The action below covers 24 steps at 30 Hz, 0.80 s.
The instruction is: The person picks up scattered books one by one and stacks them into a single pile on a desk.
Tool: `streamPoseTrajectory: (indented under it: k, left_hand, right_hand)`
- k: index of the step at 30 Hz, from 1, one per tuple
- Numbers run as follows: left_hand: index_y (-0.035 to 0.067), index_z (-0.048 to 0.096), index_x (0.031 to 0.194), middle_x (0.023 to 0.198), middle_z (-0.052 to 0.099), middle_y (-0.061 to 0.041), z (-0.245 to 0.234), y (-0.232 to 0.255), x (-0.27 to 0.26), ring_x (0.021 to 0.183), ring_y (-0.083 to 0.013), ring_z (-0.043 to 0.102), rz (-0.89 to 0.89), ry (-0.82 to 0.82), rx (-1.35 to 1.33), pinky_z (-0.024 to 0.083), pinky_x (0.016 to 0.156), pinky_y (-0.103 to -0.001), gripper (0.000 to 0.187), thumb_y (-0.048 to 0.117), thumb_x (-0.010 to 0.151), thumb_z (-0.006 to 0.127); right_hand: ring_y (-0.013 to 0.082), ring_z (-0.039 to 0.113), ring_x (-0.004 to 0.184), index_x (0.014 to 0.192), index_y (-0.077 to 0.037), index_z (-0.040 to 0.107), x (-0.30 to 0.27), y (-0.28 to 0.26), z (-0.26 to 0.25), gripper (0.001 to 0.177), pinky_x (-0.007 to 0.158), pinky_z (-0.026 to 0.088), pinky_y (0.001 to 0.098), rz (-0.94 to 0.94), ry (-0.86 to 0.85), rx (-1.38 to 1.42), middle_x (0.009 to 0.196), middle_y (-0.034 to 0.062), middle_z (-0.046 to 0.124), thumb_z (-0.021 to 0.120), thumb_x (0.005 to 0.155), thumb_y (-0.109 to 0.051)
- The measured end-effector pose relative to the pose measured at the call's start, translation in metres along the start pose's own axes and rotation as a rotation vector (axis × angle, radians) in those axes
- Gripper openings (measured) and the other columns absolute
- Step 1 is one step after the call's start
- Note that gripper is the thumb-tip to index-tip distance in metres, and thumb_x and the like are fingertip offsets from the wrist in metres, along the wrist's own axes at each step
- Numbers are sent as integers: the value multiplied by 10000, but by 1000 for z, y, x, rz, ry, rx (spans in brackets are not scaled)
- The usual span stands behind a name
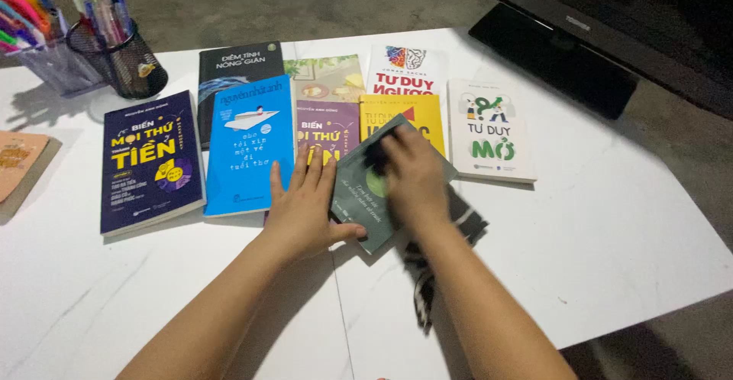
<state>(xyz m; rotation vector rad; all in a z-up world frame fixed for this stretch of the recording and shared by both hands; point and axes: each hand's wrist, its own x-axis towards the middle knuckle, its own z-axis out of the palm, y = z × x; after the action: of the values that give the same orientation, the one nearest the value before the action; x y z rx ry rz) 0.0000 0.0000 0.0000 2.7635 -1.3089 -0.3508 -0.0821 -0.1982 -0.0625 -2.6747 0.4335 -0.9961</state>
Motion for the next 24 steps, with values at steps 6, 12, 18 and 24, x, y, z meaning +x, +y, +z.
streamPoseTrajectory:
  k: [6, 12, 18, 24]
  left_hand:
    - [54, 175, 1570, 1663, 95, -190, 5, -2, 0, 1553, -328, -84, 11, 40, -41, -51, 1174, -662, 1334, 796, 627, 758]
    - [44, 193, 1593, 1668, 166, -175, 17, -8, 5, 1563, -336, -22, 36, 100, 89, -21, 1161, -675, 1292, 706, 653, 782]
    - [27, 153, 1569, 1662, 138, -173, 13, -4, 6, 1556, -309, 10, 14, 37, 13, -45, 1163, -678, 1368, 810, 623, 756]
    - [20, 168, 1568, 1652, 200, -172, -2, 7, -1, 1549, -275, 151, -8, 14, -24, -43, 1181, -681, 1337, 726, 637, 818]
  right_hand:
    - [405, 541, 1318, 1317, -42, 663, 12, -1, -16, 445, 1091, 440, 453, 116, 21, 6, 1461, 238, 553, 668, 872, -44]
    - [397, 573, 1318, 1271, -46, 667, -35, -63, -15, 520, 1091, 476, 437, -161, -111, 251, 1430, 212, 583, 691, 756, 18]
    - [381, 602, 1282, 1248, -73, 695, 4, -9, -20, 495, 1076, 506, 414, -75, 20, 51, 1428, 194, 593, 651, 769, 43]
    - [362, 638, 1037, 1086, -74, 720, 7, 62, -65, 234, 964, 510, 449, 165, 4, -356, 1157, 114, 674, 641, 874, -14]
